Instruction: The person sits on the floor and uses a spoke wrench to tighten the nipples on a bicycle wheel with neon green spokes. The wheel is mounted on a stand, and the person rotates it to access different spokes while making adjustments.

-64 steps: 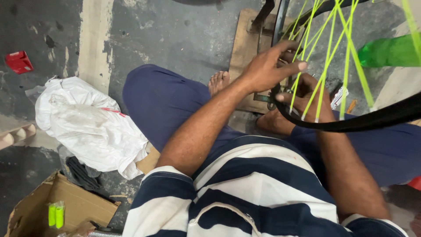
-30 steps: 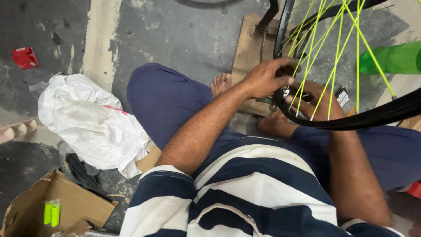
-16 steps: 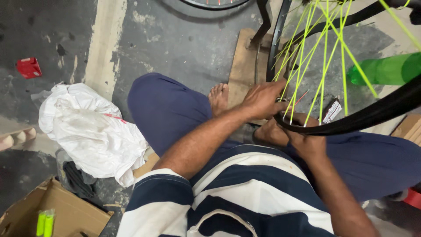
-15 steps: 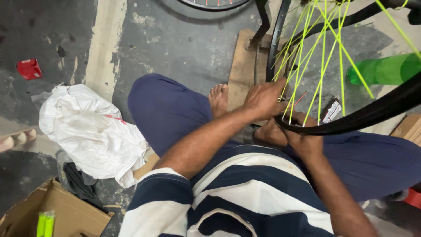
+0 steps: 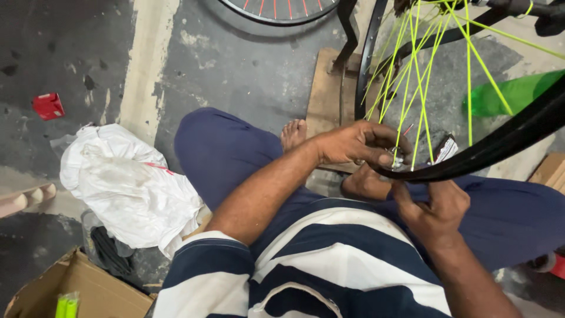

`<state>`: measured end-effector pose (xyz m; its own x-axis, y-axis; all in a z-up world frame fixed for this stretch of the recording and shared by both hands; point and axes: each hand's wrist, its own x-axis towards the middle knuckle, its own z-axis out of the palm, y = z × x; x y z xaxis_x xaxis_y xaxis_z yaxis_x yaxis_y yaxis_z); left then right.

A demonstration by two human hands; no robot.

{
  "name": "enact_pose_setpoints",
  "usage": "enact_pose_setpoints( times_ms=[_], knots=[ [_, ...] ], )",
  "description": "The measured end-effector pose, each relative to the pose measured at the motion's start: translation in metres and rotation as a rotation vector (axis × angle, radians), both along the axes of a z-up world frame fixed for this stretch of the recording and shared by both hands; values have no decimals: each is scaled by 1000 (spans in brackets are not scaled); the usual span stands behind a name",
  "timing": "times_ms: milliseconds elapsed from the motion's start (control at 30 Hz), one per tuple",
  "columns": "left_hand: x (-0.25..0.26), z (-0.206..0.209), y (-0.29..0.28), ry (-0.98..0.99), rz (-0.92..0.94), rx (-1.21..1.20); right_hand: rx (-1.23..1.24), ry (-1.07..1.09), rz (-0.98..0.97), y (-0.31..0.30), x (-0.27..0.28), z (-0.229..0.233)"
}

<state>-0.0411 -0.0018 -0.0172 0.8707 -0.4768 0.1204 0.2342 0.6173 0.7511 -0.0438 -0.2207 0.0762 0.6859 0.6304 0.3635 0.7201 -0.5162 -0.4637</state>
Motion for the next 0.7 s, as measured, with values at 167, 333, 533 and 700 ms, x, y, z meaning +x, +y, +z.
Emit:
enact_pose_setpoints(
  times_ms=[167, 333, 533, 700],
  knots=[
    [-13, 15, -4, -142, 363, 956, 12, -82, -10, 7, 3, -27],
    [-4, -9, -4, 187, 462, 459, 14, -137, 31, 0, 5, -36],
    [-7, -43, -9, 120, 525, 800, -14, -181, 25, -4, 6, -22],
    [-12, -45, -17, 133, 441, 587, 26, -92, -9, -9, 4, -21]
  ],
)
